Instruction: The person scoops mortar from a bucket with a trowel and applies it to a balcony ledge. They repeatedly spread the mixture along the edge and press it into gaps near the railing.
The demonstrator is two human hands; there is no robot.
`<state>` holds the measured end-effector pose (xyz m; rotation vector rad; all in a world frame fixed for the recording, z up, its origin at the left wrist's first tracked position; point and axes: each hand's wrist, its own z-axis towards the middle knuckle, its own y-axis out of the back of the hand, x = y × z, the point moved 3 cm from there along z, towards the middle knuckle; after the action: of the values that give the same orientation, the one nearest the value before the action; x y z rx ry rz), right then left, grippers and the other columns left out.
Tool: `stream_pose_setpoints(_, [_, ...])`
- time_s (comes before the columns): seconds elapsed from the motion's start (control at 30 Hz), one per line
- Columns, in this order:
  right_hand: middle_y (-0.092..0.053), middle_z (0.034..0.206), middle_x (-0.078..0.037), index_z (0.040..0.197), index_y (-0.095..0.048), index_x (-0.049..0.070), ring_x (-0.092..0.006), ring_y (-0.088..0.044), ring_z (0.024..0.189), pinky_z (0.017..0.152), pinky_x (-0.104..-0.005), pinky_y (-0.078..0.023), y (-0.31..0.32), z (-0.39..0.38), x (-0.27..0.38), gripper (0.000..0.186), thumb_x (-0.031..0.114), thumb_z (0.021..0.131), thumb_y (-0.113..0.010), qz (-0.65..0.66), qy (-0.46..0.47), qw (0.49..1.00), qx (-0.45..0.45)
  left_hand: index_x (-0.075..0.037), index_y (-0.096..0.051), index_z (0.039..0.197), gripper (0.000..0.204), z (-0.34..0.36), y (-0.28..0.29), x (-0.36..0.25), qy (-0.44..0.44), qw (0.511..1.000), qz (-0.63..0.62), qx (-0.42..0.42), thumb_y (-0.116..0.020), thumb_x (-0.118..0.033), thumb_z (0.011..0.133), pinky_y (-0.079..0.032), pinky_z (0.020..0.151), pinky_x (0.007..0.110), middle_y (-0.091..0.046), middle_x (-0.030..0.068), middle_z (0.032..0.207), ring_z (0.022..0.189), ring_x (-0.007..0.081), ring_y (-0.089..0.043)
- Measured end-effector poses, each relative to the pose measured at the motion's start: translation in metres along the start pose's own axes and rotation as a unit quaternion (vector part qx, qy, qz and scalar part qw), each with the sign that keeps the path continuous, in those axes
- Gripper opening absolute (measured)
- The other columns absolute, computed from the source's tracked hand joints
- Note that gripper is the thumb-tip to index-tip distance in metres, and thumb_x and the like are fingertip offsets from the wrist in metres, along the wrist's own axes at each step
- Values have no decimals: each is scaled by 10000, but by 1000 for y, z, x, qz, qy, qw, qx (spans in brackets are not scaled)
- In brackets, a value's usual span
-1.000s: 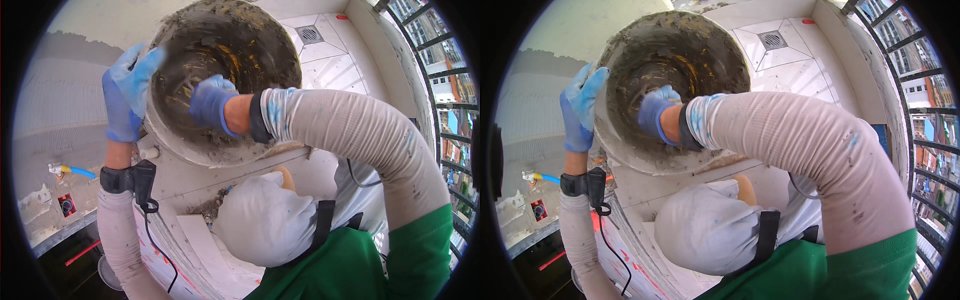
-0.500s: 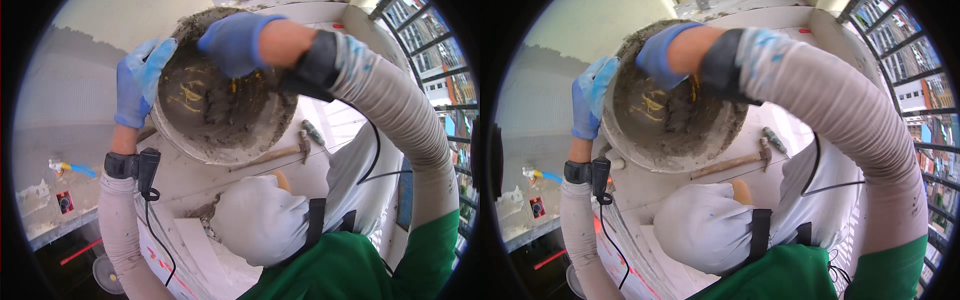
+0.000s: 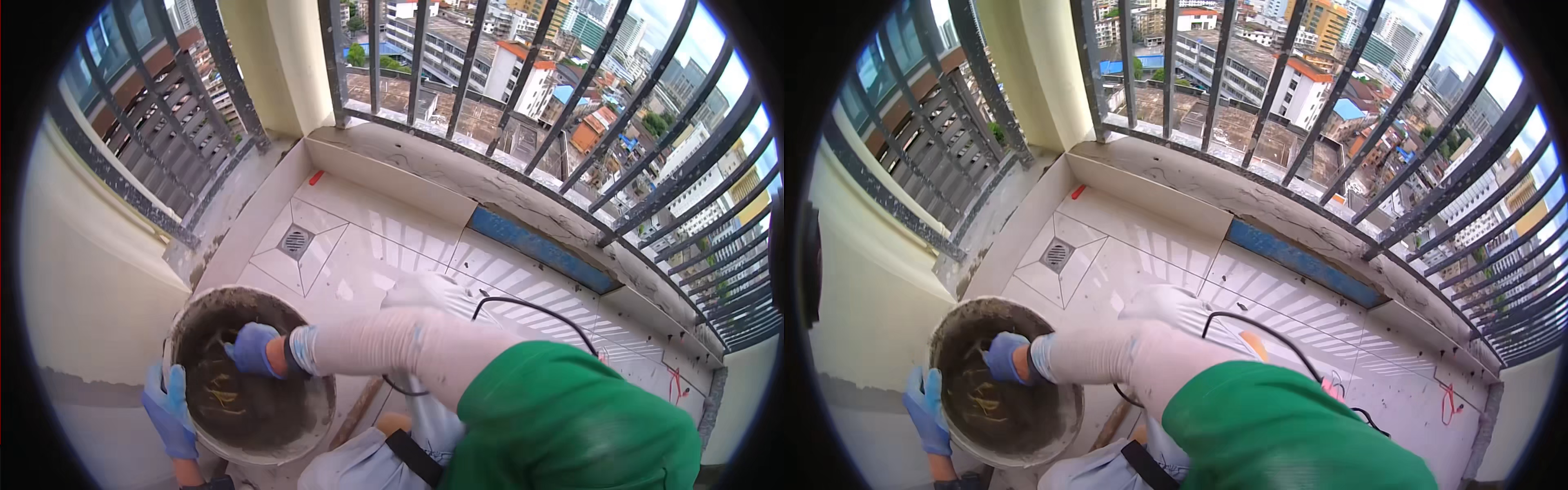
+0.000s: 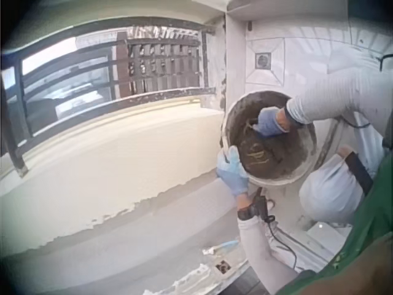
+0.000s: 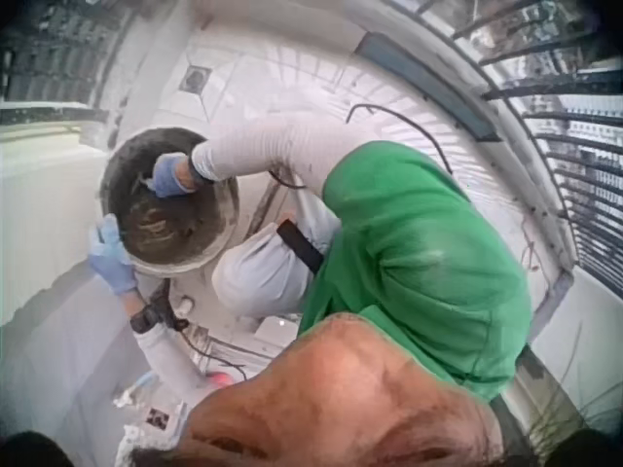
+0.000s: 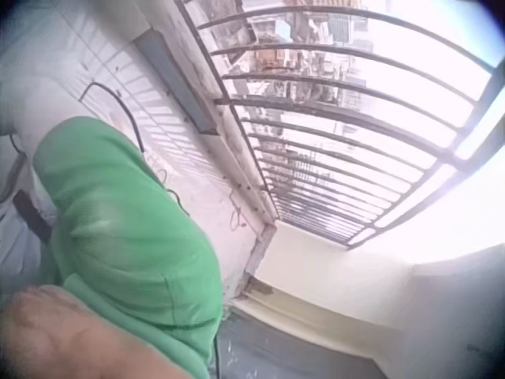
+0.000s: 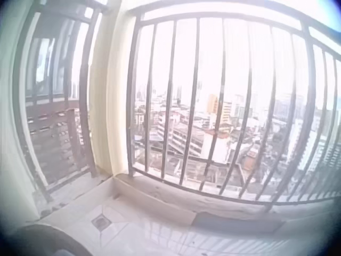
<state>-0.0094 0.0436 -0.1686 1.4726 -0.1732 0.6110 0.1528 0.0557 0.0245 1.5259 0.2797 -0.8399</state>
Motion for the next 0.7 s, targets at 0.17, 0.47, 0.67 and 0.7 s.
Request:
stream_pose_setpoints(0.17, [-750,810,-126,862,-799,144,-342,-746,779,607,-473,-578,-25,-11,-1,160,224,824,-665,-106,133,976,136,44,-666,1119,306,9,-12,-6,-25,1000,13,2,-670,-220,966,-477,749,297,-634,37,904,809,117,-540])
stream_pose_setpoints(0.47, [-708,821,-209,1020,-657,44,-421,-707,813,698,-520,-568,148,-65,-63,191,151,862,-659,-34,313,944,96,41,-692,1069,268,31,6,11,29,998,-41,-39,-670,-209,977,-479,736,284,-641,0,880,806,87,-538])
stream_pose_setpoints(0.67, [-660,718,-128,1204,-579,110,-390,-670,655,540,-499,-504,130,-153,-170,311,108,894,-563,-78,213,972,64,35,-705,973,269,51,21,45,44,996,-18,-72,-670,-232,986,-453,686,276,-602,-40,819,771,69,-496])
stream_pose_setpoints(0.7, [-648,692,-129,1167,-571,84,-394,-665,646,545,-506,-499,111,-160,-178,287,84,881,-556,-49,165,979,107,38,-705,955,278,52,25,50,55,996,-4,-69,-675,-237,984,-451,682,274,-600,-43,813,771,64,-490])
